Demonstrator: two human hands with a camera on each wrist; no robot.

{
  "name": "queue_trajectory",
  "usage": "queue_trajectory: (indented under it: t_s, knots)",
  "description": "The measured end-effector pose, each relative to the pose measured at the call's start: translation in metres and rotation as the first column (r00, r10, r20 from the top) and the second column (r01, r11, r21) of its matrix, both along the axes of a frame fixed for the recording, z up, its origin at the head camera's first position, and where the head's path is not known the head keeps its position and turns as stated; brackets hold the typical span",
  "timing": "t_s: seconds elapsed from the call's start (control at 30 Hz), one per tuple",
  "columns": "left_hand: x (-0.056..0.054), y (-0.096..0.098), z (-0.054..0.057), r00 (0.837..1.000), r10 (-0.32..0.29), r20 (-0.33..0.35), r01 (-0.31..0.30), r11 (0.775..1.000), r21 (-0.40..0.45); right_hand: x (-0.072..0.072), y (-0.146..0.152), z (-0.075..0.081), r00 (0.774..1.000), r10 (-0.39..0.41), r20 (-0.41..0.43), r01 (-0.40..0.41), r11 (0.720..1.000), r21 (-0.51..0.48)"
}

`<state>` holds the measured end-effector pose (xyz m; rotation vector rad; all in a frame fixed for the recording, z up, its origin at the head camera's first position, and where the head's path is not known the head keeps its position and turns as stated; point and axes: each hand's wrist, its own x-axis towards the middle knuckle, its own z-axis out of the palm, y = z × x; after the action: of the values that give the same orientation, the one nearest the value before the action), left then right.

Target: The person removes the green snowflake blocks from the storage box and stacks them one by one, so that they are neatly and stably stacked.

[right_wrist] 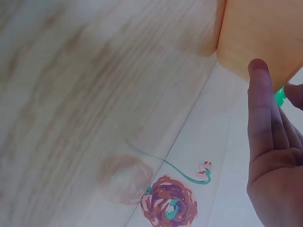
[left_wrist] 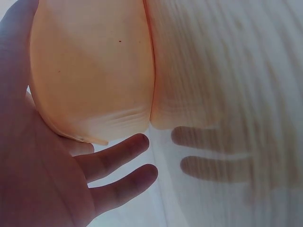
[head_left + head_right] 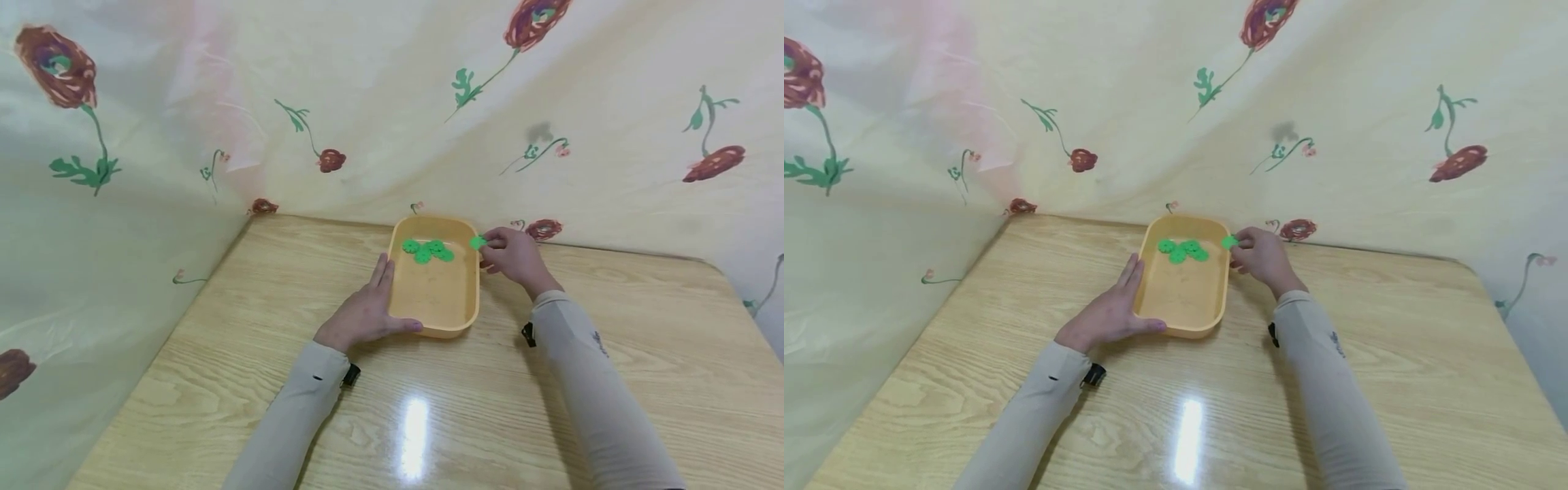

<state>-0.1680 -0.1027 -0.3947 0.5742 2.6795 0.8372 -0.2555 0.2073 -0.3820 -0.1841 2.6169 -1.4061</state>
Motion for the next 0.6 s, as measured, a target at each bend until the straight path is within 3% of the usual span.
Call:
queue_trajectory:
  t_s: [0.33,0.6]
  knots:
    - [0.0,0.001,0.001,1.0,0.006,0.024,-0.006,1.0,0.008,-0.005,0.006,0.001,0.998,0.043,0.041,-0.042,0.999,-0.016]
    - [0.0,0.002,-0.001,1.0,0.016,0.022,-0.017,1.0,0.01,-0.003,0.018,0.0,0.999,0.044,0.029,-0.044,0.999,-0.004]
